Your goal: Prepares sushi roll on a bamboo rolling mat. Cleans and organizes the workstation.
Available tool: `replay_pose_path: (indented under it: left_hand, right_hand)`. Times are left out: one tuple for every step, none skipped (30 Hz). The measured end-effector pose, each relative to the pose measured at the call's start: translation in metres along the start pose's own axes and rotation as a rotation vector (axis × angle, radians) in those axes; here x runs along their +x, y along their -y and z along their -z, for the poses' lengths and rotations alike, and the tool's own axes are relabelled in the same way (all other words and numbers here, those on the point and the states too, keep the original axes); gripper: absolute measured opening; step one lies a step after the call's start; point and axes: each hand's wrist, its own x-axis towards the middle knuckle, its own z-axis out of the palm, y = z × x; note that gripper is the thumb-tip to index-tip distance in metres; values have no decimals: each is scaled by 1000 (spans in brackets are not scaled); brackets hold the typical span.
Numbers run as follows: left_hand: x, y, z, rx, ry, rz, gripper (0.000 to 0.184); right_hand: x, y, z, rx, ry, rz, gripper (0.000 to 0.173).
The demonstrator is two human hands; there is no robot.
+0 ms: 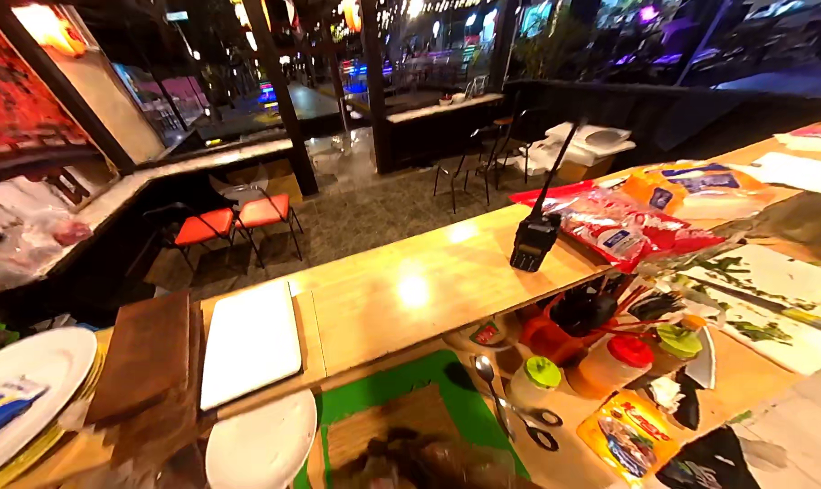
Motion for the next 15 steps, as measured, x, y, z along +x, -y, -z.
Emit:
replay_pose_path:
  left_hand:
    - [-3,-3,8,-14,38,7,63]
    - [-3,8,3,11,-21,-56,59]
    - [-3,19,-7,19,-108,-113,57]
    - [-6,22,-11,15,-158,-142,55]
    - [-8,22,-13,4,-162,-146,55]
    - [-8,21,-13,38,-136,-134,58]
    - [-5,22,-14,73,-104,-125,61]
    - [-1,23,-13,90,-73,-122,65]
    - [1,23,-13,106,-45,-107,69]
    - [2,22,-15,118,-31,-89,74]
    - [4,21,-16,132,-45,-77,76]
    - [5,22,-16,128,-57,-85,77]
    - [6,25,-16,120,-70,-111,76]
    - [6,27,-16,107,-65,-134,75]
    - [7,28,-15,100,-45,-136,74]
  right_hand:
    - [3,-4,-3,3,-8,4,80]
    - [5,-7,-6,5,-18,6,79]
    - [7,-7,-7,0,-16,2,77]
    - [7,-5,-7,-11,-1,0,78]
    - [6,-2,-5,-15,32,-7,79]
    - [5,1,-3,-10,56,-12,80]
    - [6,1,-1,-5,67,-14,81]
    - [7,-1,0,-5,64,-8,81]
    - [7,-4,-2,-16,59,8,81]
    - [7,-7,-3,-24,61,33,82]
    - [8,-9,-3,-20,62,52,81]
    - [9,-10,-3,-14,52,71,81]
    - [10,-10,-4,-8,51,69,81]
    - [10,-10,-4,-7,55,59,80]
    - [10,-10,-4,-11,61,45,79]
